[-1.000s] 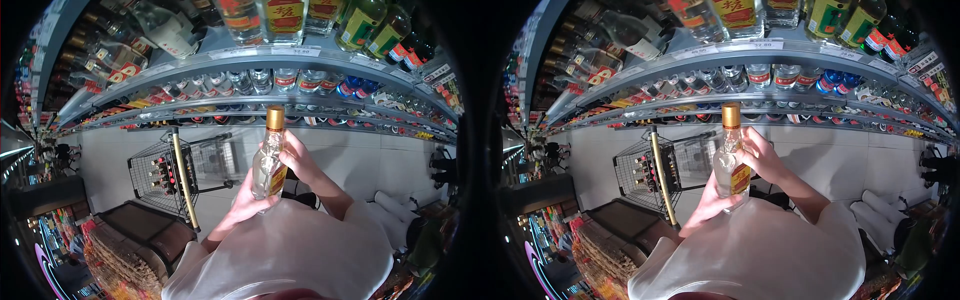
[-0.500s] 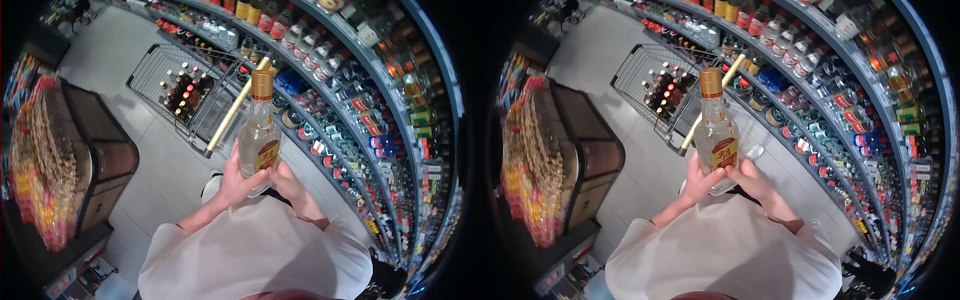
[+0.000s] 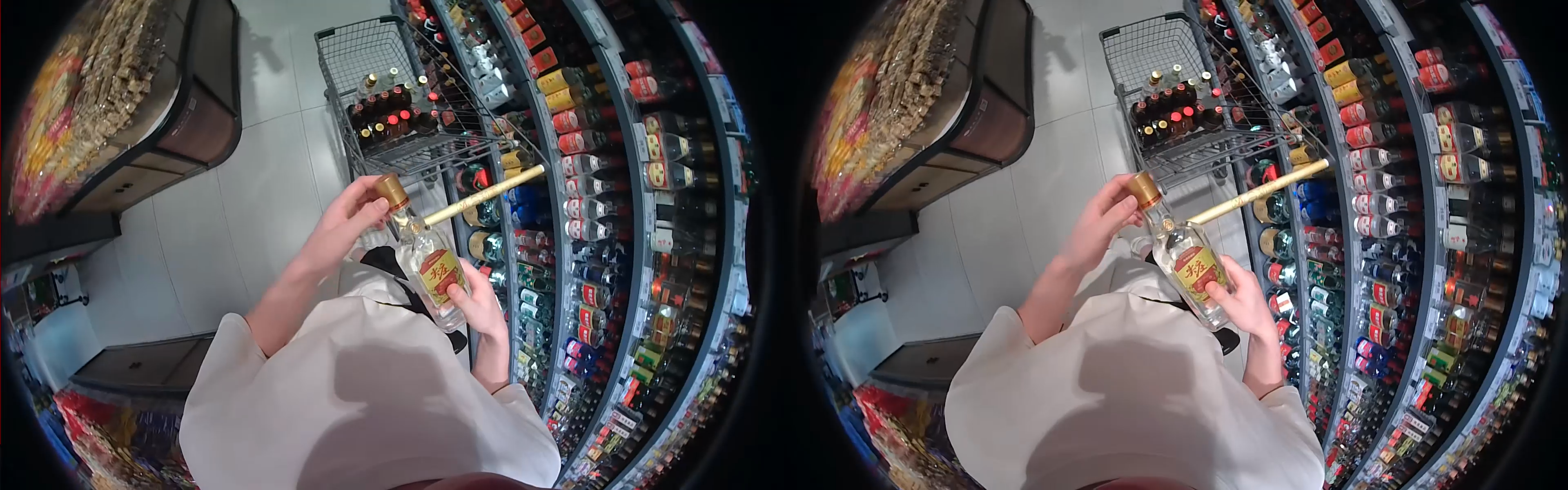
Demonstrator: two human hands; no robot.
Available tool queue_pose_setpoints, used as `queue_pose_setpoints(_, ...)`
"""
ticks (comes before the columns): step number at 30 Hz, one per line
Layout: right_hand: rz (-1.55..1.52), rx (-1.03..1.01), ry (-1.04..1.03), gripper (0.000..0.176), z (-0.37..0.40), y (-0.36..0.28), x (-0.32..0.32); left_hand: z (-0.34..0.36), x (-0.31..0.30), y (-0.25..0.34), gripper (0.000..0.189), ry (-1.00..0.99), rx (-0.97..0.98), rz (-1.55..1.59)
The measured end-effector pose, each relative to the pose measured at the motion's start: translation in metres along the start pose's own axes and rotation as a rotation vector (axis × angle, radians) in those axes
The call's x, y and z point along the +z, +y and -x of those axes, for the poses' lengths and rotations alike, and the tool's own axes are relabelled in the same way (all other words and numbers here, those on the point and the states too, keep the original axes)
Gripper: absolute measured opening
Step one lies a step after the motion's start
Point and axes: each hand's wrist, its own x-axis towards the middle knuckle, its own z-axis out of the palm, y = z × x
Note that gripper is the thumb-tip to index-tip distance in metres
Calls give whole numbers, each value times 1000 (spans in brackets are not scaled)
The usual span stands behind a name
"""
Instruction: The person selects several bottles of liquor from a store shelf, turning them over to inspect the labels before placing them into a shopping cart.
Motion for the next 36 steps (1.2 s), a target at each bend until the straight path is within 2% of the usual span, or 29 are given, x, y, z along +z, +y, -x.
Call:
queue_pose_setpoints(2,-17,85,-120,52,-8,-1,-16,-9,-16,15,38,-154,-160,-180)
queue_pose_setpoints(3,-6,118,-170,50,-13,-5,-25,-12,-22,18,29,-189,-180,-213)
queue_pose_setpoints(4,-20,105,-178,50,-19,-4,-36,-16,-27,28,29,-180,-180,-231)
queue_pose_setpoints(6,48,141,-324,50,-27,-4,-54,-27,-33,50,27,-448,-270,-435)
queue_pose_setpoints(8,40,140,-341,51,-37,-12,-64,-40,-26,70,31,-503,-305,-584)
queue_pose_setpoints(10,243,300,-450,51,-49,-24,-75,-62,-10,79,35,-788,-343,-1028)
queue_pose_setpoints(11,269,185,-411,50,-49,-14,-77,-71,-2,70,37,-848,-340,-1057)
queue_pose_setpoints(12,245,180,-398,50,-48,-14,-79,-81,3,61,37,-864,-356,-1073)
queue_pose_setpoints(14,232,182,-332,50,-45,-20,-83,-105,13,43,46,-1095,-441,-1064)
queue_pose_setpoints(15,302,237,-320,50,-41,-19,-87,-115,21,35,46,-1113,-446,-1072)
queue_pose_setpoints(17,281,257,-267,50,-35,-17,-92,-136,34,20,41,-1328,-539,-1032)
queue_pose_setpoints(19,252,288,-205,50,-29,-13,-92,-157,34,6,42,-1395,-549,-972)
queue_pose_setpoints(20,223,266,-136,50,-29,-10,-90,-167,36,7,44,-1431,-558,-904)
queue_pose_setpoints(23,185,175,31,52,-42,-5,-83,-197,33,21,45,-1472,-525,-953)
queue_pose_setpoints(26,157,277,91,56,-73,-19,-75,-239,10,25,46,-1548,-492,-955)
queue_pose_setpoints(27,30,277,105,60,-81,-15,-76,-257,1,29,46,-1565,-503,-927)
queue_pose_setpoints(28,-191,276,209,59,-83,-5,-70,-272,-10,34,45,-1578,-521,-893)
queue_pose_setpoints(29,-370,256,439,58,-86,0,-57,-290,-21,42,45,-1615,-537,-875)
queue_pose_setpoints(30,-532,217,670,57,-97,6,-47,-314,-31,54,44,-1573,-539,-853)
queue_pose_setpoints(31,-533,242,695,57,-111,20,-37,-331,-44,64,43,-1525,-552,-818)
queue_pose_setpoints(33,429,546,1304,59,-130,60,-5,-371,-69,85,42,-1426,-568,-823)
queue_pose_setpoints(34,436,583,1317,59,-131,82,16,-391,-85,89,44,-1383,-480,-844)
queue_pose_setpoints(35,618,694,1309,61,-135,98,39,-429,-105,105,49,-1213,-523,-831)
queue_pose_setpoints(36,794,769,1283,63,-140,111,47,-457,-114,117,53,-1188,-513,-1061)
